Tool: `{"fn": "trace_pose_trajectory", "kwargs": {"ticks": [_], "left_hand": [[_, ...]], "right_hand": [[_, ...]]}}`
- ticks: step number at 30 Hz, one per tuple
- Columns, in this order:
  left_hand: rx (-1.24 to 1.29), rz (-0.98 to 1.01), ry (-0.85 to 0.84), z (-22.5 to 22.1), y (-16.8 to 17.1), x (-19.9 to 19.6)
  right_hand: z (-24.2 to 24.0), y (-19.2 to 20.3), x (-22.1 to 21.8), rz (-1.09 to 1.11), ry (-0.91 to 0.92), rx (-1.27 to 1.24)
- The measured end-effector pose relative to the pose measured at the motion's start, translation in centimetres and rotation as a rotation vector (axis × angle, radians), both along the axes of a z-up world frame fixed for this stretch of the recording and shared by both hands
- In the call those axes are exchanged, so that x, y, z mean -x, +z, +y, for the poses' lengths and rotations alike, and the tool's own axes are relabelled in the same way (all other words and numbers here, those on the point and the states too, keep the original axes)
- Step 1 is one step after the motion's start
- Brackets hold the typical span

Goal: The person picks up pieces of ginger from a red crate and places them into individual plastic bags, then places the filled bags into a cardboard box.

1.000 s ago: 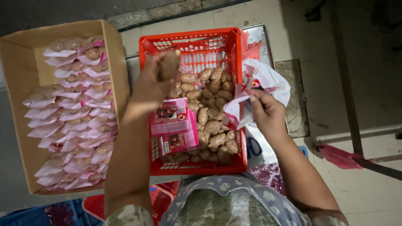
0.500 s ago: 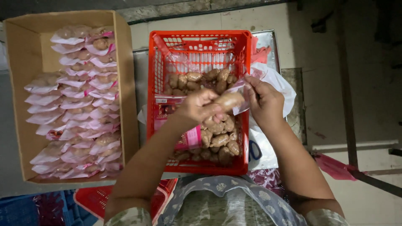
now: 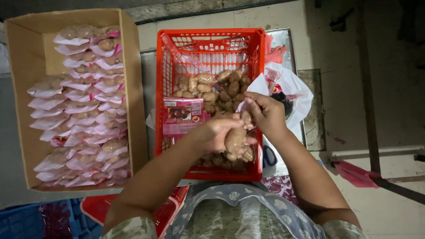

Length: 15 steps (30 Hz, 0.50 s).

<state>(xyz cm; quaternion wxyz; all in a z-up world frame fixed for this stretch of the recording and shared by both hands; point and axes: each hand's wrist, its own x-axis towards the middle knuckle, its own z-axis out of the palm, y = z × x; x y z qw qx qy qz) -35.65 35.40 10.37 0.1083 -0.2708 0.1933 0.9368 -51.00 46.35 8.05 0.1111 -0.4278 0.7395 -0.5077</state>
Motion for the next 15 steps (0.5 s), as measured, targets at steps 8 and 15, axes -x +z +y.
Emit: {"fn": "trace_pose_trajectory", "kwargs": {"ticks": [8, 15], "left_hand": [[0.163, 0.208, -0.044, -0.6, 2.3, -2.0], [0.535, 0.268, 0.032, -0.1, -2.2, -1.5]], "right_hand": [[0.6, 0.0, -0.3, -0.186, 0.048, 0.023], [0.4, 2.4, -2.7, -0.265, 0.086, 0.022]]}}
